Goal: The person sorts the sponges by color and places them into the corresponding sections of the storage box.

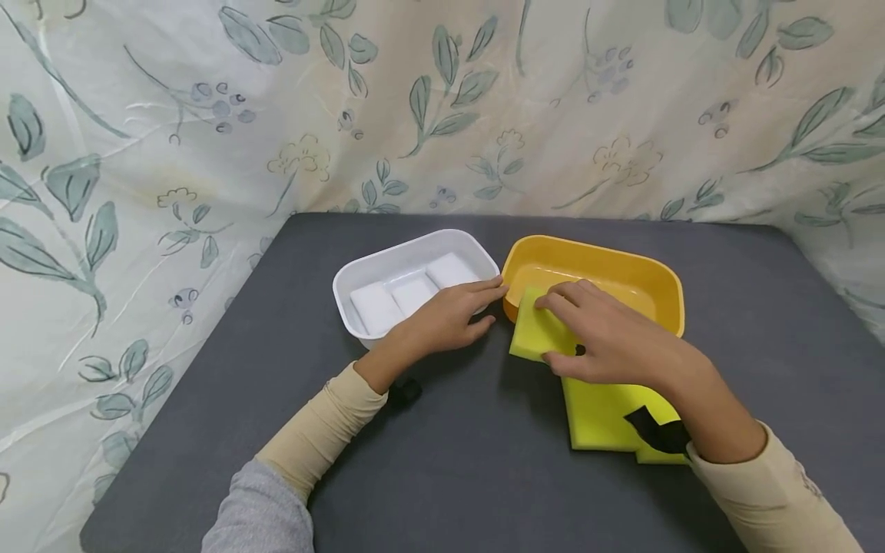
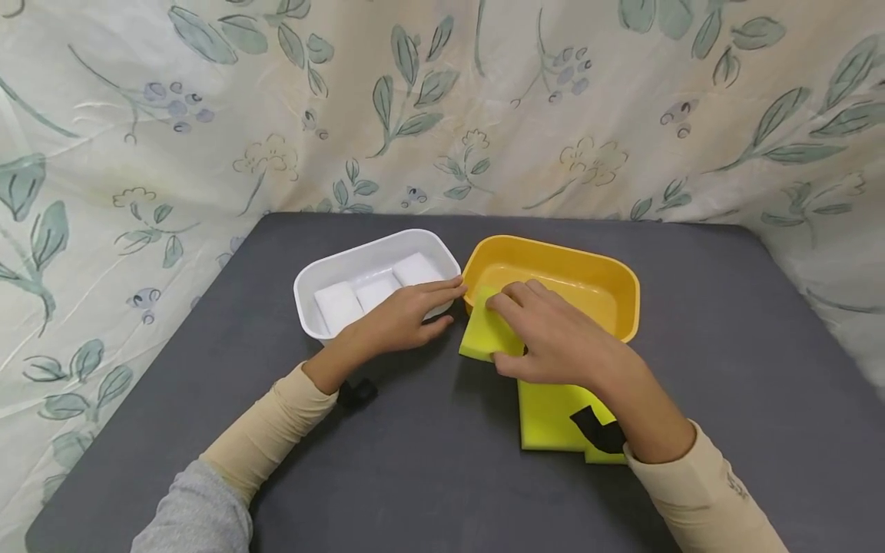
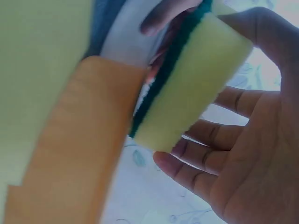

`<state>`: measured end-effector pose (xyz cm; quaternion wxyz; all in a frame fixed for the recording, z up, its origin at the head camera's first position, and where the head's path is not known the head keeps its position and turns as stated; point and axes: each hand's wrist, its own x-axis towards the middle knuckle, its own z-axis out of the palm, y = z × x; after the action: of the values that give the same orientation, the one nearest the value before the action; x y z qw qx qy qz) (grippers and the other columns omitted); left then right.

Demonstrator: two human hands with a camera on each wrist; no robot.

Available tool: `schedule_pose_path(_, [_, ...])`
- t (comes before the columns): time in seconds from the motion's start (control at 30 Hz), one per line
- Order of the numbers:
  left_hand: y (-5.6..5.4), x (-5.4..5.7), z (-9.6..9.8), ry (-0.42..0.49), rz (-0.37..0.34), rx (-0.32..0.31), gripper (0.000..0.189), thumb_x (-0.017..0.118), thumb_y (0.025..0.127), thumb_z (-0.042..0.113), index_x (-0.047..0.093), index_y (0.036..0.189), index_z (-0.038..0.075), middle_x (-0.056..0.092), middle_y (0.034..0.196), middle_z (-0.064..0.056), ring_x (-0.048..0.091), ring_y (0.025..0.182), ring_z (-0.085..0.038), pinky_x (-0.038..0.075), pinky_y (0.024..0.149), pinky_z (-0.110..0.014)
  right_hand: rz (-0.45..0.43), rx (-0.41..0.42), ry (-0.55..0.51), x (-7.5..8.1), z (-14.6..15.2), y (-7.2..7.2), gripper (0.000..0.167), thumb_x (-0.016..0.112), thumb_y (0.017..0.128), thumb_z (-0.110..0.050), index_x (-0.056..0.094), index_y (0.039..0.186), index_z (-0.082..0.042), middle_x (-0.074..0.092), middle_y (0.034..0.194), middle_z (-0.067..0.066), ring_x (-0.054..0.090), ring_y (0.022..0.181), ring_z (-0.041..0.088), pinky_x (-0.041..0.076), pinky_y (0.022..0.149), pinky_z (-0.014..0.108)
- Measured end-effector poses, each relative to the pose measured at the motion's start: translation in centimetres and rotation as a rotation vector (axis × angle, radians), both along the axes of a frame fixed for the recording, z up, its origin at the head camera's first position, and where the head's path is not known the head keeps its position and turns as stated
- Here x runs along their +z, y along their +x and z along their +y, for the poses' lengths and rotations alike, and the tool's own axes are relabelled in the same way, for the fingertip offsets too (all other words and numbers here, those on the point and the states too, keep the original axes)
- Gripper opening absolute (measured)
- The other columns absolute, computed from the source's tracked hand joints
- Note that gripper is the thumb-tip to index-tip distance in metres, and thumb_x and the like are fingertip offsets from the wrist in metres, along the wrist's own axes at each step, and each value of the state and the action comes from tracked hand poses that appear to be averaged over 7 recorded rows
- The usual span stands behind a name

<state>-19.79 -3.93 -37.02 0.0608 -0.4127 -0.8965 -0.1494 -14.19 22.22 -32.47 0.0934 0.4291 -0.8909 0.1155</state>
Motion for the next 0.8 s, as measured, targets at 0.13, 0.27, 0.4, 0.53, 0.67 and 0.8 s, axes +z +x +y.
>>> schedule_pose_path(0.13, [0.21, -0.1, -0.07, -0.004, 0.001, 0.004, 0.055, 0.064, 0.098, 0.016, 0.047, 0.148, 0.001, 0.042, 0.154, -0.015, 0.043, 0.139, -0.023, 0.038, 0.11, -0.034, -0.021, -0.026, 0.003, -0.58, -0.01, -0.46, 0.052, 0.072, 0.088, -0.032, 0.058, 0.129, -0.004, 0.057, 0.125, 0.013, 0.052, 0.109, 0.029, 0.046, 0.089, 0.047])
schedule_pose_path(0.27, [0.24, -0.17, -0.1, -0.007, 0.005, 0.001, 0.055, 0.064, 0.098, 0.017, 0.047, 0.148, 0.001, 0.042, 0.154, -0.015, 0.044, 0.139, -0.023, 0.038, 0.11, -0.034, -0.04, -0.041, 0.006, -0.73, 0.0, -0.59, 0.051, 0.068, 0.093, -0.034, 0.058, 0.133, -0.004, 0.057, 0.13, 0.014, 0.051, 0.115, 0.031, 0.044, 0.095, 0.05])
schedule_pose_path(0.4, [0.24, -0.1, -0.1, 0.009, 0.017, -0.007, 0.054, 0.064, 0.098, 0.016, 0.049, 0.147, 0.0, 0.044, 0.153, -0.016, 0.045, 0.138, -0.023, 0.038, 0.11, -0.034, -0.089, -0.062, 0.013, -0.62, -0.02, -0.68, 0.052, 0.058, 0.102, -0.036, 0.054, 0.143, -0.004, 0.053, 0.14, 0.017, 0.048, 0.128, 0.036, 0.035, 0.108, 0.057])
schedule_pose_path(0.53, [0.27, -0.08, -0.06, 0.02, 0.02, -0.023, 0.052, 0.064, 0.098, 0.014, 0.05, 0.145, -0.002, 0.045, 0.152, -0.018, 0.045, 0.138, -0.025, 0.038, 0.11, -0.035, -0.13, -0.066, 0.014, -0.57, 0.01, -0.7, 0.05, 0.046, 0.107, -0.034, 0.048, 0.149, -0.006, 0.051, 0.145, 0.019, 0.045, 0.134, 0.039, 0.03, 0.11, 0.06])
schedule_pose_path(0.67, [0.23, -0.11, 0.03, 0.025, 0.023, -0.031, 0.052, 0.064, 0.098, 0.014, 0.05, 0.145, -0.003, 0.045, 0.151, -0.019, 0.045, 0.138, -0.026, 0.038, 0.11, -0.035, -0.091, -0.053, 0.0, -0.61, 0.05, -0.84, 0.046, 0.047, 0.107, -0.029, 0.052, 0.147, -0.006, 0.055, 0.142, 0.017, 0.05, 0.13, 0.037, 0.038, 0.106, 0.057])
schedule_pose_path(0.8, [0.09, -0.14, 0.09, 0.025, 0.031, -0.024, 0.053, 0.064, 0.097, 0.014, 0.049, 0.146, -0.002, 0.045, 0.151, -0.018, 0.045, 0.138, -0.025, 0.038, 0.11, -0.034, -0.01, -0.042, -0.021, -0.6, 0.02, -1.03, 0.041, 0.053, 0.105, -0.024, 0.058, 0.141, -0.005, 0.062, 0.134, 0.014, 0.057, 0.122, 0.034, 0.046, 0.099, 0.054])
